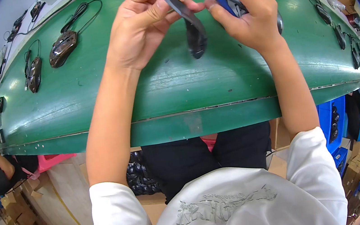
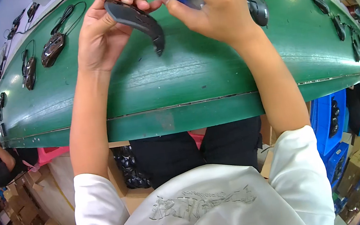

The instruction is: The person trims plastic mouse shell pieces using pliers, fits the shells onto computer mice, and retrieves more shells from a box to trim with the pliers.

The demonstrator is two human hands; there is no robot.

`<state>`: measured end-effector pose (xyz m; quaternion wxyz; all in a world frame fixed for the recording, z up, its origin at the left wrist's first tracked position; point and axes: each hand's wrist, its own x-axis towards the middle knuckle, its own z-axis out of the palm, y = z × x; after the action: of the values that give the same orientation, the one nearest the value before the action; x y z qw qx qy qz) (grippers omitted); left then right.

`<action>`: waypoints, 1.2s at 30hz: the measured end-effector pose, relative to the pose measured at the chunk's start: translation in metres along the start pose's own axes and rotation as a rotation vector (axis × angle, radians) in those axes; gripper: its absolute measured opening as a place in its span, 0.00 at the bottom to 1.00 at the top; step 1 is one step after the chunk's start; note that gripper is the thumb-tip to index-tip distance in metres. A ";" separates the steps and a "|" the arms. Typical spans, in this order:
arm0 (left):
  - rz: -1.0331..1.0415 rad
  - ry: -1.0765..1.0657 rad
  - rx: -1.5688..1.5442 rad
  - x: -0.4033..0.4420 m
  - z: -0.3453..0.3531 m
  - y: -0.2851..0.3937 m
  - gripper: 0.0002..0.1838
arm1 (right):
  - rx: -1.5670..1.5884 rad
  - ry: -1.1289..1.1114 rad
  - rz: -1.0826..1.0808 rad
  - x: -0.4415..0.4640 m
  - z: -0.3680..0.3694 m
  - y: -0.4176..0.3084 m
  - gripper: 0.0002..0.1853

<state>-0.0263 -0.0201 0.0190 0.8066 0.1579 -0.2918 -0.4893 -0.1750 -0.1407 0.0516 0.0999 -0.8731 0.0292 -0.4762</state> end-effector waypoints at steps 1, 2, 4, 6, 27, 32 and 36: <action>0.033 -0.043 0.008 0.001 0.000 -0.002 0.10 | -0.014 0.009 -0.026 0.001 -0.001 -0.001 0.22; 0.065 -0.088 0.013 0.002 0.000 -0.003 0.12 | -0.025 0.018 -0.038 0.003 -0.003 -0.003 0.22; 0.028 -0.120 0.036 0.001 -0.004 0.004 0.10 | -0.047 0.040 -0.096 0.007 -0.007 -0.006 0.22; -0.030 -0.168 0.075 -0.003 -0.009 0.017 0.08 | -0.070 0.062 -0.193 0.012 -0.010 -0.010 0.22; 0.078 -0.152 0.499 -0.004 -0.011 0.028 0.09 | -0.156 0.046 -0.277 0.012 -0.011 0.001 0.28; 0.087 -0.157 0.475 -0.006 -0.010 0.032 0.08 | -0.282 0.006 -0.469 0.011 -0.013 0.024 0.28; 0.094 -0.151 0.487 -0.008 -0.012 0.036 0.08 | -0.050 0.122 -0.425 0.026 -0.012 -0.008 0.28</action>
<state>0.0034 0.0030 0.0265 0.7425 0.2968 -0.4675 -0.3768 -0.1709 -0.1385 0.0807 -0.0263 -0.8313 -0.1378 -0.5378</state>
